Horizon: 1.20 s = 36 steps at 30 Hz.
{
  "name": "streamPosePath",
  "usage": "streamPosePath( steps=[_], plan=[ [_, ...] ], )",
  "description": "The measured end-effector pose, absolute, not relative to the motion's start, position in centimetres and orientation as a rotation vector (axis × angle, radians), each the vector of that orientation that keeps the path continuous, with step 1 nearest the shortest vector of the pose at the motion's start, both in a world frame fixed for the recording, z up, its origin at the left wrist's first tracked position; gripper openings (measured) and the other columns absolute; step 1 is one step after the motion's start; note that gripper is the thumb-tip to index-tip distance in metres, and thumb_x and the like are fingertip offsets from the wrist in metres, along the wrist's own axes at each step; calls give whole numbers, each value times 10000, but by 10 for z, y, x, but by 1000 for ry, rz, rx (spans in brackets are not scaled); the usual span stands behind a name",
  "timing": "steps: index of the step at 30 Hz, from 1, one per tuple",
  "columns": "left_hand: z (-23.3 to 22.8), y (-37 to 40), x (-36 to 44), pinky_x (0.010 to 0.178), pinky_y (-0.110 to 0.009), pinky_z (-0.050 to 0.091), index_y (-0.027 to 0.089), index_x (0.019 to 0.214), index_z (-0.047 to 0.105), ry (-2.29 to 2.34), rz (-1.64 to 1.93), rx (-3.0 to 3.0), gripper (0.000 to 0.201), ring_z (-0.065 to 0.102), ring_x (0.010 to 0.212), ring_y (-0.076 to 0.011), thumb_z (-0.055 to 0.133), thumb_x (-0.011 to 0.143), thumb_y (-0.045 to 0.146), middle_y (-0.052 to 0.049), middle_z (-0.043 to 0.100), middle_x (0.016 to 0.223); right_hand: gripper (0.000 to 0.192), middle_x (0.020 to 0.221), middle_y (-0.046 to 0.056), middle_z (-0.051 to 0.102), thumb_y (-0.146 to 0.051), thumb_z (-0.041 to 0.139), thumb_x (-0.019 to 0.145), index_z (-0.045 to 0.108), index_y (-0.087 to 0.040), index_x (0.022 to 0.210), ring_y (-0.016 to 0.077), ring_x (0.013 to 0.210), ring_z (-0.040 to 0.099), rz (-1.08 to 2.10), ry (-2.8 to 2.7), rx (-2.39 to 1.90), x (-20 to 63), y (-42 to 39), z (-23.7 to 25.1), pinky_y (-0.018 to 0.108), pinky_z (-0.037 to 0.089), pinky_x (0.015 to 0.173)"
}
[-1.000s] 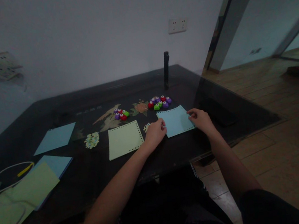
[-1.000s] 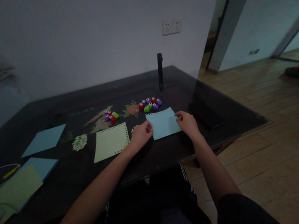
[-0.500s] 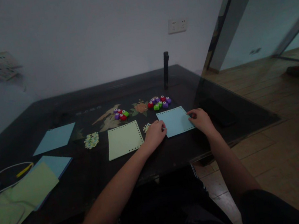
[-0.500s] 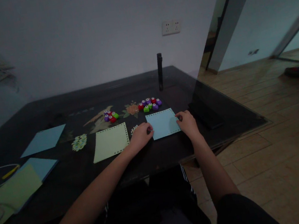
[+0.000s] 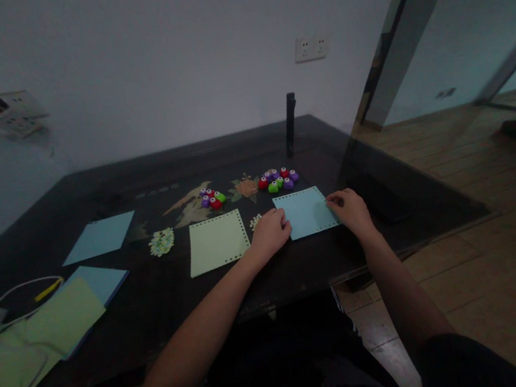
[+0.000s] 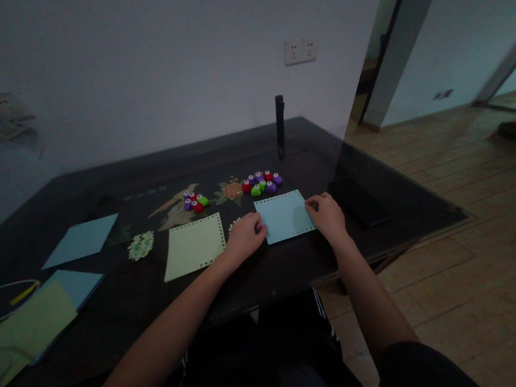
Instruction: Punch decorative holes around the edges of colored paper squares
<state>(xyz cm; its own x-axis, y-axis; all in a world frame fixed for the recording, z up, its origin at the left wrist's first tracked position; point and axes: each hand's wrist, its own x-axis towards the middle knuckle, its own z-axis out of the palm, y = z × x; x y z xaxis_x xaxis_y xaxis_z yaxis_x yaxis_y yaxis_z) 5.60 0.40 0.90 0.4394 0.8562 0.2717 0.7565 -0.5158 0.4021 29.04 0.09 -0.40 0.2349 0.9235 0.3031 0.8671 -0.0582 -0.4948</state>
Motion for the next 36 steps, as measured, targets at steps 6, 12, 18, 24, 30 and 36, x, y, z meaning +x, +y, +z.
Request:
streamPosePath(
  steps=[6, 12, 18, 24, 30, 36],
  plan=[
    [31, -4, 53, 526, -269, 242, 199, 503, 389, 1476, 792, 2369, 394, 435, 517, -144, 472, 844, 378, -4, 473, 521, 205, 825, 60, 568, -280, 516, 791, 690, -186, 848, 177, 720, 537, 116, -1621, -1818, 288, 3, -6, 294, 414, 660],
    [45, 0, 1, 509, -278, 182, 189, 426, 340, 1539, 951, 2296, 544, 329, 443, -118, 330, 896, 462, 9, 354, 429, 204, 820, 51, 592, -276, 497, 805, 676, -189, 850, 167, 688, 544, 180, -1725, -1628, 266, 4, -1, 299, 428, 670],
    [24, 19, -99, 504, -279, 156, 195, 423, 273, 1864, 1012, 2112, 453, 266, 430, -110, 392, 826, 363, 22, 257, 425, 186, 806, 52, 615, -262, 502, 828, 671, -185, 850, 170, 711, 563, 299, -1954, -1388, 204, 4, 28, 290, 429, 666],
    [5, 30, -140, 496, -262, 172, 194, 415, 265, 2040, 1078, 1923, 421, 271, 429, -103, 402, 781, 349, 25, 230, 428, 181, 887, 56, 651, -213, 502, 841, 676, -193, 886, 190, 828, 592, 329, -2294, -1272, 118, 33, 47, 305, 439, 751],
    [3, 33, -135, 491, -258, 182, 192, 410, 284, 2119, 1121, 1831, 423, 302, 432, -101, 387, 785, 357, 21, 243, 431, 365, 1174, 180, 550, -351, 636, 779, 635, -137, 1075, 329, 1147, 474, 171, -2483, -1492, 70, 62, 35, 426, 429, 872],
    [2, 32, -139, 513, -254, 245, 183, 501, 484, 2203, 755, 1943, 467, 421, 500, -140, 362, 850, 470, -4, 421, 488, 371, 1180, 169, 540, -411, 611, 798, 642, -140, 1049, 305, 1148, 457, 68, -2521, -1586, 67, 57, 19, 406, 434, 883]
  ],
)
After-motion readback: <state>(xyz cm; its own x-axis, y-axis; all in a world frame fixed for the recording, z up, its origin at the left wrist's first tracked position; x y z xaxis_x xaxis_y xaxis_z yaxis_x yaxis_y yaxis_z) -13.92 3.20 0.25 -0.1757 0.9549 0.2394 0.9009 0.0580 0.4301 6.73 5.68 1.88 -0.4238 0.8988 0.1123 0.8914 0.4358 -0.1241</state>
